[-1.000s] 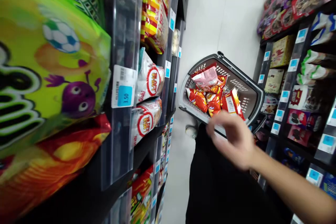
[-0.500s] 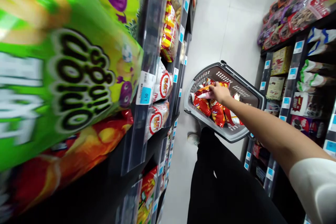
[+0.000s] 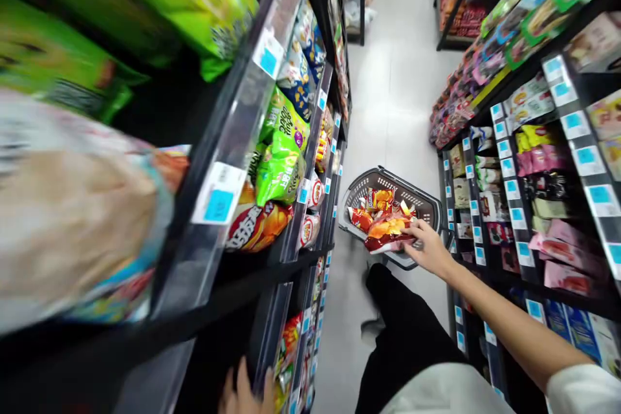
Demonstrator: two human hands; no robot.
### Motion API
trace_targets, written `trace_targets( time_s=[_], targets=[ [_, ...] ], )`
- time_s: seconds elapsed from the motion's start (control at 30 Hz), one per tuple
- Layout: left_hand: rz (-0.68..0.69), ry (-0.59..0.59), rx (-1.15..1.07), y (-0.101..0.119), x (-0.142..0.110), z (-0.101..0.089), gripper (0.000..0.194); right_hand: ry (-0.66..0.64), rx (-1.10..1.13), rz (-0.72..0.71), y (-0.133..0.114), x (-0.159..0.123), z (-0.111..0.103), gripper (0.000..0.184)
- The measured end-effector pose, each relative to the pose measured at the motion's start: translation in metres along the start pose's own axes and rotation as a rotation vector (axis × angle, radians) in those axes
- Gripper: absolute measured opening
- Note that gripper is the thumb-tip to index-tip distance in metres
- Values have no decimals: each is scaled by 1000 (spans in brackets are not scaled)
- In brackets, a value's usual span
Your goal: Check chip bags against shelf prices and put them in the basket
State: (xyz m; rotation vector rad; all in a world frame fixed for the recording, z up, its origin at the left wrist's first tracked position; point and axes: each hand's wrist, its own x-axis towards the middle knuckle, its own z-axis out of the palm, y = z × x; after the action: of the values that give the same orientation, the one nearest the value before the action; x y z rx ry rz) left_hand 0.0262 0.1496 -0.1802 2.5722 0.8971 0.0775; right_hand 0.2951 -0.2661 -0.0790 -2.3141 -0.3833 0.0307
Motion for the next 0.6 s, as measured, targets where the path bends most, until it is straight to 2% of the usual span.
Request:
trace_targets(
  time_s=[0.07,0.13,0.2,0.23,0.33,0.4,0.47,0.53,0.6],
  targets=[
    [-27,51,-78,20,-28,-4,63,77,68,5,-37,-24,-26,21],
    [29,86,-230,45,-63,-11,54,144,167,7,-72,-45,-48,20],
    [43,33,-442,70,-100,-20,50,206,285,20,-103,-63,-63,28],
    [-2,-13,-561,83,-116,-26,51,236,353,34,-118,-70,-69,33],
    [-257,-180,-914,117,-154,-56,62,263,575,89,-163,-90,-81,49],
    [-337,-305,-1111,134,-169,-87,66,174,718,116,-191,-103,-86,56],
    [-367,-478,-1319,146,-180,-123,66,12,840,153,-218,-116,-88,60],
    [-331,-652,-1519,153,-190,-158,65,-115,921,195,-242,-128,-84,61],
    [-266,-801,-1633,158,-201,-186,63,-180,929,195,-262,-139,-75,59]
  ],
)
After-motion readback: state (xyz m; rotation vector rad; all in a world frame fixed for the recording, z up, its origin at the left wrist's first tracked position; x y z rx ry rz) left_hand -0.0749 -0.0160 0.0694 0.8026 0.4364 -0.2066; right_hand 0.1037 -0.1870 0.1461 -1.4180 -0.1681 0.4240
